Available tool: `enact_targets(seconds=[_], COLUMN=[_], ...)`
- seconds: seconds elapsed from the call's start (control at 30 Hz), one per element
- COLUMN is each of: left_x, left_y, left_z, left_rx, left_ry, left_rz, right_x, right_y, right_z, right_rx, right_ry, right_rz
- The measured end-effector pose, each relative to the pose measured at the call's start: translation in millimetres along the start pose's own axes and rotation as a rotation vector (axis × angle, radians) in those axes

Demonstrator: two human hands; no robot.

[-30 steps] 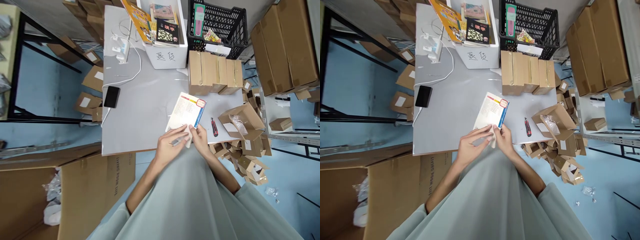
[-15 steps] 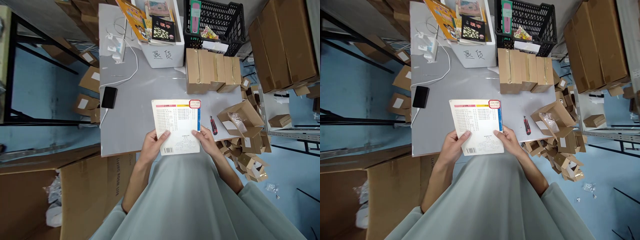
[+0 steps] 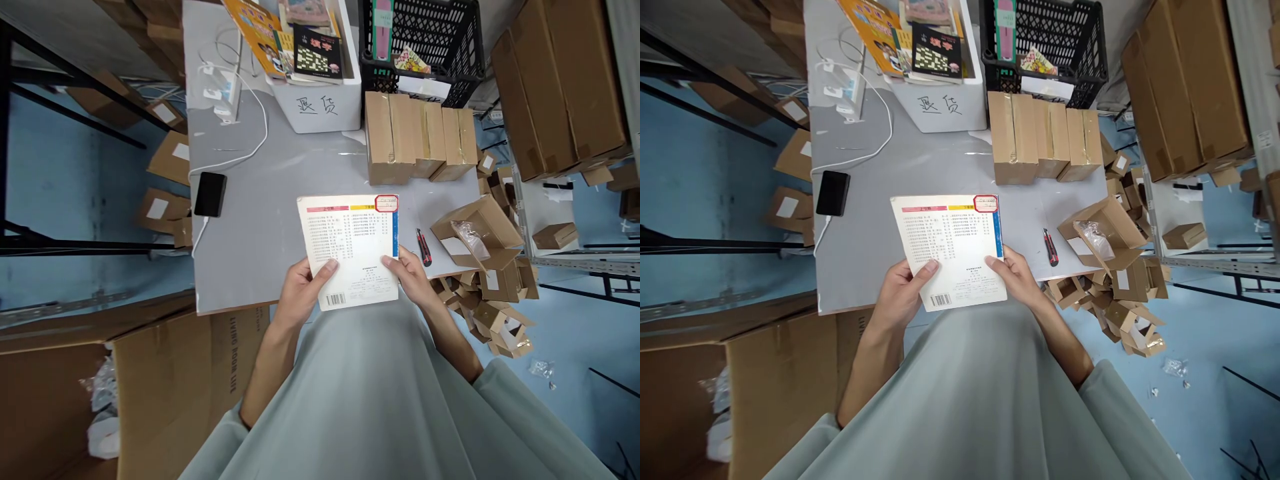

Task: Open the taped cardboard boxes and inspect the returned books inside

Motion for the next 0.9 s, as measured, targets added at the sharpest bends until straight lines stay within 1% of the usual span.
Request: enact_targets(seconds=[0.3, 0.5, 0.73, 0.8, 0.9], left_x=[-0.8, -3.3, -6.2, -5.6, -5.3], left_y=[5.4, 5.6, 5.5, 7.5, 10.6], left_z=[-1.8, -2.6, -4.7, -4.8, -9.6], left_rx=[0.011, 0.084, 0.119, 0.129, 0.198], left_ry=[0.001, -0.030, -0.062, -0.089, -0.162], left_rz=[-0.013, -0.029, -0.036, -0.051, -0.106], right_x=[-2.0, -4.5, -1.7, -0.9, -4.4], right_y=[3.4, 2.0, -7.7, -11.6, -12.2], right_z=[-1.9, -6.9, -5.2, -3.7, -8.0], right_rx=[0.026, 0.030, -0.005, -0.087, -0.262], right_ry=[-0.028, -0.032, -0.030, -0.105, -0.295], right_rz=[-0.021, 0.001, 0.002, 0.013, 0.076])
Point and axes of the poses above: each hand's wrist, its own x-axis towards the middle knuckle, its own z-axis out of the back of the hand, y = z × x, the point moved 2 cm from there along x, towards the middle knuckle, and after that the axes turned 1 degree about y, right-handed, at the moved point
